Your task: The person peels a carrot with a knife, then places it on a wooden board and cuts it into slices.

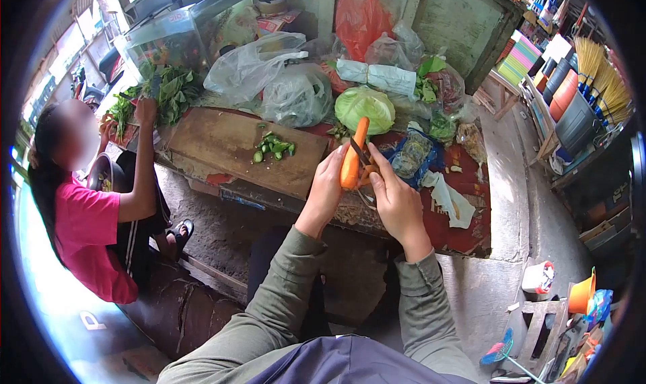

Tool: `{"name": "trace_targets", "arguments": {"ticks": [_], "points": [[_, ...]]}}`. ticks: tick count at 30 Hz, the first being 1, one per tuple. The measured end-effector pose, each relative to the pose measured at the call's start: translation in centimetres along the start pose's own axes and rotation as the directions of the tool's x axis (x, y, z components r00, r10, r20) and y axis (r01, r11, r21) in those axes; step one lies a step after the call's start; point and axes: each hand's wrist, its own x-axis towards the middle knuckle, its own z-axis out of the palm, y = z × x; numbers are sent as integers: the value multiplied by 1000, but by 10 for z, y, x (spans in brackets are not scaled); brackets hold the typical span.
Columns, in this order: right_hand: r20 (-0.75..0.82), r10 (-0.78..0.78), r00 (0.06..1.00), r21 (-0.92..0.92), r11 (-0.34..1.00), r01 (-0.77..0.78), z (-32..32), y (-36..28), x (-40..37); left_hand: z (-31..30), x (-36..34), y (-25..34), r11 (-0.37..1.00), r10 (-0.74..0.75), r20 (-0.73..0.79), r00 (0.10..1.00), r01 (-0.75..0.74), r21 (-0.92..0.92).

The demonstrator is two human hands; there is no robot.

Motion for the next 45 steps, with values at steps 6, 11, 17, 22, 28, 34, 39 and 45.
{"name": "trace_targets", "arguments": {"ticks": [6, 11, 17, 22, 28, 34, 39, 45], "points": [[124, 70, 990, 98, 992, -83, -7, -9, -7, 1, 2, 1, 997, 46, 28, 999, -48, 62], [85, 20, 996, 39, 999, -23, -2, -7, -5, 5, 0, 3, 993, 67, -38, 997, -63, 100], [-9, -34, 999, -10, 999, 34, 3, -1, -2, -2, 3, -8, 999, 17, 28, 999, -18, 36], [-27, 3, 1000, -63, 998, -5, 1, 3, 2, 0, -1, -10, 996, -51, 58, 997, 55, -68], [-86, -19, 996, -81, 997, 12, 4, 11, 4, 11, -6, -6, 987, -97, 23, 995, 99, -129], [-128, -8, 992, -78, 997, -2, 6, 19, 7, 15, -8, -8, 980, -117, 67, 991, 126, -153], [-121, 47, 992, -90, 994, -58, 3, 15, 7, 13, -8, -8, 978, -139, 73, 988, 148, -146], [-130, 58, 990, -43, 997, -64, 2, 23, 8, 13, -9, -12, 987, -111, 106, 988, 122, -101]]}}
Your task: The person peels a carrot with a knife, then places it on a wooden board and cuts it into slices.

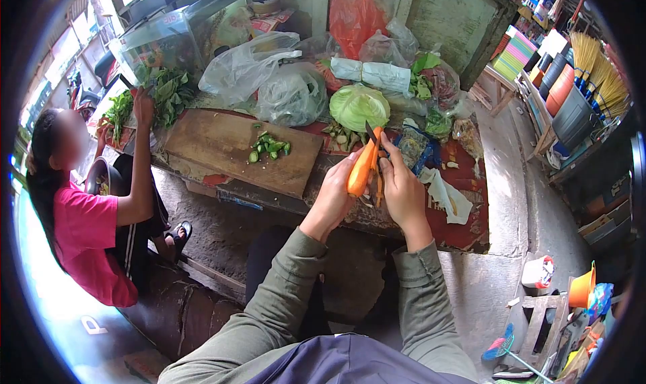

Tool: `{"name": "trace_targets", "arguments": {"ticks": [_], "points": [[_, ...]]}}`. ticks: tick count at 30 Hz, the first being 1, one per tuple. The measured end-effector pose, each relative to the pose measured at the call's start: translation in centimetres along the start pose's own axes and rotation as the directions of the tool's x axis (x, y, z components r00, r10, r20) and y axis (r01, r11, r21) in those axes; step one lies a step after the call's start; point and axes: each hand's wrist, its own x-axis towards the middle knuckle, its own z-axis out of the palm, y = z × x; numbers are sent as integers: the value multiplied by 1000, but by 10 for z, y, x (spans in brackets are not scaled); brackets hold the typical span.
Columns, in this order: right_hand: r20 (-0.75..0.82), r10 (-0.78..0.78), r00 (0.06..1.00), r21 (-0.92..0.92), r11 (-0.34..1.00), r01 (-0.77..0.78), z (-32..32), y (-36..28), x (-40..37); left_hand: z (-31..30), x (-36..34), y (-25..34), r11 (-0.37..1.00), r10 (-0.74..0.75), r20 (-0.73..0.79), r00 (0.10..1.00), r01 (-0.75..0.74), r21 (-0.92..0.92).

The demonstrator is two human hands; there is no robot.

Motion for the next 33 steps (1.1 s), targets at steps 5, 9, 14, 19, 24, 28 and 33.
{"name": "trace_targets", "arguments": {"ticks": [5, 9, 14, 19, 24, 28, 33], "points": [[-50, -35, 998, 55, 998, 38, 5, 16, 5, -6, -1, 1, 998, -10, 72, 997, 6, 63], [30, 49, 998, 158, 986, -53, -6, 5, 6, -1, -3, 5, 997, -7, 60, 998, 2, 79], [38, 62, 997, 174, 982, -68, -7, 10, 4, -1, -3, 5, 997, -8, 56, 998, 4, 78], [116, 125, 985, 184, 972, -145, -10, 14, 7, -3, -2, 6, 987, -10, 111, 994, -8, 160], [31, 123, 992, 236, 963, -127, -2, 24, 10, 3, -4, 5, 988, -27, 114, 993, 9, 155], [17, 148, 989, 342, 928, -145, 1, 32, 13, 10, -7, 6, 991, -57, 100, 993, 45, 124], [11, 123, 992, 567, 817, -107, 1, 36, 16, 3, -3, 3, 990, -67, 166, 984, 46, 132]]}}
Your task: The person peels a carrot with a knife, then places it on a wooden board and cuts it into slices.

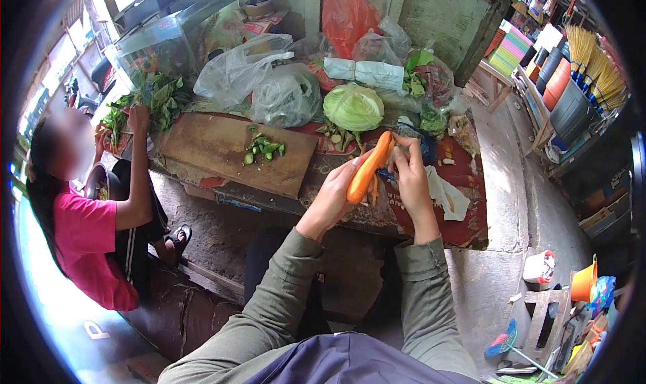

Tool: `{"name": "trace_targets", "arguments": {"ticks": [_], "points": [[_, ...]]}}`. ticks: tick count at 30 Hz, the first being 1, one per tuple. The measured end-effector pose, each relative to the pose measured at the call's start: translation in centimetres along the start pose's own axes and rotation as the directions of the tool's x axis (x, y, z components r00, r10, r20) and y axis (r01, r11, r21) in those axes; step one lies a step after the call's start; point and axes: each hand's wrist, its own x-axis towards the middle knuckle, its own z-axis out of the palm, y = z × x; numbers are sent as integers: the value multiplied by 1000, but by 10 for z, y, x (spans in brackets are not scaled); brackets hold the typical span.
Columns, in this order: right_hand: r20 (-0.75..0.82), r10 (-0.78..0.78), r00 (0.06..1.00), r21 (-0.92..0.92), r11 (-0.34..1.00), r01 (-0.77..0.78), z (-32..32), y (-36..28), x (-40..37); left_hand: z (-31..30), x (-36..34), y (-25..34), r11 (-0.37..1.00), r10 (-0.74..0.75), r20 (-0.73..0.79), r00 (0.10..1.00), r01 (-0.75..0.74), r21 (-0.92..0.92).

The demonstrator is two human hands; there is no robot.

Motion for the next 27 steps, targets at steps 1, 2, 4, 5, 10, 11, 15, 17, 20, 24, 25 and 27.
{"name": "trace_targets", "arguments": {"ticks": [1, 2, 4, 5, 10, 11, 15, 17, 20, 24, 25, 27], "points": [[15, 48, 999, 138, 989, -49, 0, -8, -1, 0, 0, 1, 1000, -1, -3, 1000, 1, -19], [15, 47, 999, 138, 989, -49, -4, -13, -2, 0, 0, 1, 1000, 0, -3, 1000, 0, -19], [146, 233, 962, 287, 920, -266, -13, -19, -5, -2, -2, 3, 1000, 6, 44, 999, -6, -3], [147, 233, 961, 286, 920, -267, -14, -21, -6, -4, -2, 3, 1000, 6, 43, 999, -6, -4], [140, 271, 952, 361, 881, -304, -16, -29, -9, -3, -6, 8, 997, -40, 51, 998, 37, 63], [138, 272, 952, 361, 882, -304, -16, -27, -9, -3, -5, 7, 997, -41, 54, 998, 38, 63], [82, 271, 959, 303, 910, -283, -14, -17, -5, -3, -2, 2, 996, -18, 57, 998, 13, 88], [68, 281, 957, 302, 909, -288, -15, -14, -3, -2, -1, 2, 995, -10, 55, 998, 5, 99], [6, 316, 949, 288, 908, -305, -20, -1, -2, -1, -1, 6, 999, -31, 9, 999, 30, 34], [-68, 74, 995, -183, 979, -85, -16, 7, -7, -17, 8, 3, 997, 67, -114, 991, -63, 36], [-68, 62, 996, -322, 943, -81, -14, -1, -11, -18, 9, 4, 995, 102, -152, 983, -99, 22], [-45, 38, 998, -523, 851, -56, -12, -16, -17, -22, 9, 4, 991, 133, -226, 965, -132, 19]]}}
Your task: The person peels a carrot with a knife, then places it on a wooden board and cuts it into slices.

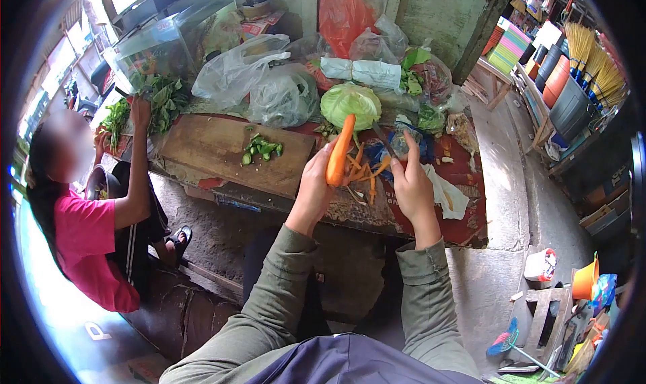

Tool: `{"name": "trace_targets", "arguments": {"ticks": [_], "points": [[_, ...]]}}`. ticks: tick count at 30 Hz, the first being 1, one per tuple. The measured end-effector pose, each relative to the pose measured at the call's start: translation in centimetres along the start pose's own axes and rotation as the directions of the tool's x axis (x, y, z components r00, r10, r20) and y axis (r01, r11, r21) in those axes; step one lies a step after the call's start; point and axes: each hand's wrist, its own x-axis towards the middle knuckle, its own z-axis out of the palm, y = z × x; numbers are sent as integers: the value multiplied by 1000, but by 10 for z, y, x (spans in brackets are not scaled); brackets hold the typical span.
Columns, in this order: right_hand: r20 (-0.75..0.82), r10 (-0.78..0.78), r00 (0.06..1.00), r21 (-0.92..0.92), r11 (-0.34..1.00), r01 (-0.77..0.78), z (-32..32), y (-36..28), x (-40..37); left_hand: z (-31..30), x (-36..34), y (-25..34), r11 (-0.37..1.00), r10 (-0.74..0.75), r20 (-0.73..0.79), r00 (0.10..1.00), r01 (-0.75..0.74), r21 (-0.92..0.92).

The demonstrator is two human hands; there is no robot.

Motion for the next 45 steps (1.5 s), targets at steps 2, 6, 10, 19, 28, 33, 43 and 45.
{"name": "trace_targets", "arguments": {"ticks": [2, 6, 10, 19, 28, 33, 43, 45], "points": [[-73, -107, 992, -33, 994, 105, 6, 3, -1, -2, 1, 0, 1000, 19, 12, 1000, -19, 3], [59, -74, 995, 108, 992, 67, -2, -25, -12, 2, 2, -1, 999, 45, -3, 999, -45, -26], [189, -196, 962, 125, 977, 174, 0, -58, -31, 11, -1, 7, 996, 58, -97, 994, -64, -59], [75, -271, 960, 104, 959, 263, 14, -50, -28, -5, 3, 3, 993, 101, -115, 988, -107, -48], [46, -87, 995, -41, 995, 89, 20, -47, -29, -6, 5, 2, 977, 28, -150, 988, -59, -205], [-33, -197, 980, -58, 979, 195, 21, -43, -29, -4, 6, -2, 977, 3, -201, 980, -45, -207], [314, -192, 930, 54, 981, 184, 10, -79, -45, -7, 8, -2, 972, 87, -254, 963, -138, -188], [300, -223, 927, 34, 974, 223, 11, -79, -45, -7, 6, -2, 973, 79, -272, 959, -133, -188]]}}
